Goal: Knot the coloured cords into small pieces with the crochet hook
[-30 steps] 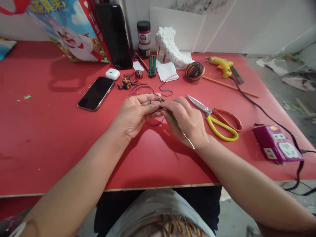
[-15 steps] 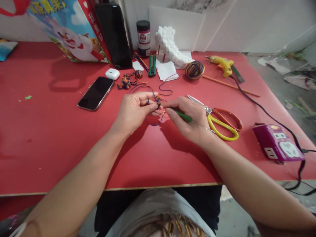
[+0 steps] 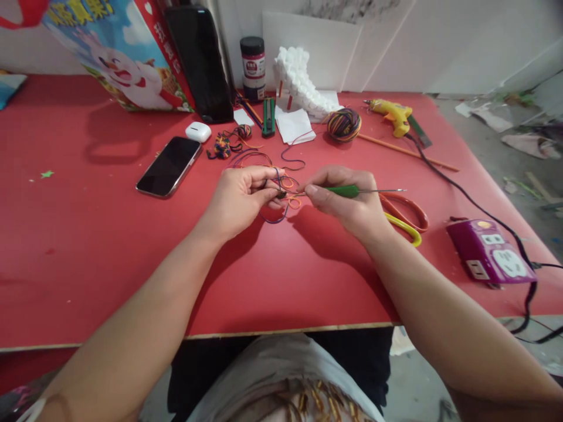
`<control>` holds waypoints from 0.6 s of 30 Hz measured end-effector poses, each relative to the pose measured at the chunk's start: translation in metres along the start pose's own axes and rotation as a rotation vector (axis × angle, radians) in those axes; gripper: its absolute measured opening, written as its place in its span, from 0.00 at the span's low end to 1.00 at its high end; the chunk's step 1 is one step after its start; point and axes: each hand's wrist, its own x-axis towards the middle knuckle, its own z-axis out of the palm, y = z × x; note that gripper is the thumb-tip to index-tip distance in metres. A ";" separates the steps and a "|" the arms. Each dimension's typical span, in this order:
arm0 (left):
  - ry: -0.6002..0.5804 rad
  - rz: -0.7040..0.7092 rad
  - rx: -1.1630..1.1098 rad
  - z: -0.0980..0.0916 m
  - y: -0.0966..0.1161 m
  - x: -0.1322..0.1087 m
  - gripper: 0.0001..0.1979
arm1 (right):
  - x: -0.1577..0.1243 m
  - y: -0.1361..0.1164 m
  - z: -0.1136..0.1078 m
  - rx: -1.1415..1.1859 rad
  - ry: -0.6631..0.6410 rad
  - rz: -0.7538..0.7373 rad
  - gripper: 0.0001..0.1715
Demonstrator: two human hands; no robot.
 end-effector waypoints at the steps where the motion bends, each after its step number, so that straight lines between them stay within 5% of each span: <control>1: -0.009 0.004 -0.017 0.000 0.000 0.000 0.14 | 0.001 0.001 0.000 0.079 -0.002 0.034 0.09; 7: -0.065 -0.079 -0.300 0.008 0.005 -0.007 0.12 | 0.004 0.000 0.012 0.421 -0.024 0.171 0.15; 18: -0.003 -0.149 -0.570 0.014 0.004 -0.008 0.09 | 0.005 0.005 0.021 0.532 0.081 0.152 0.19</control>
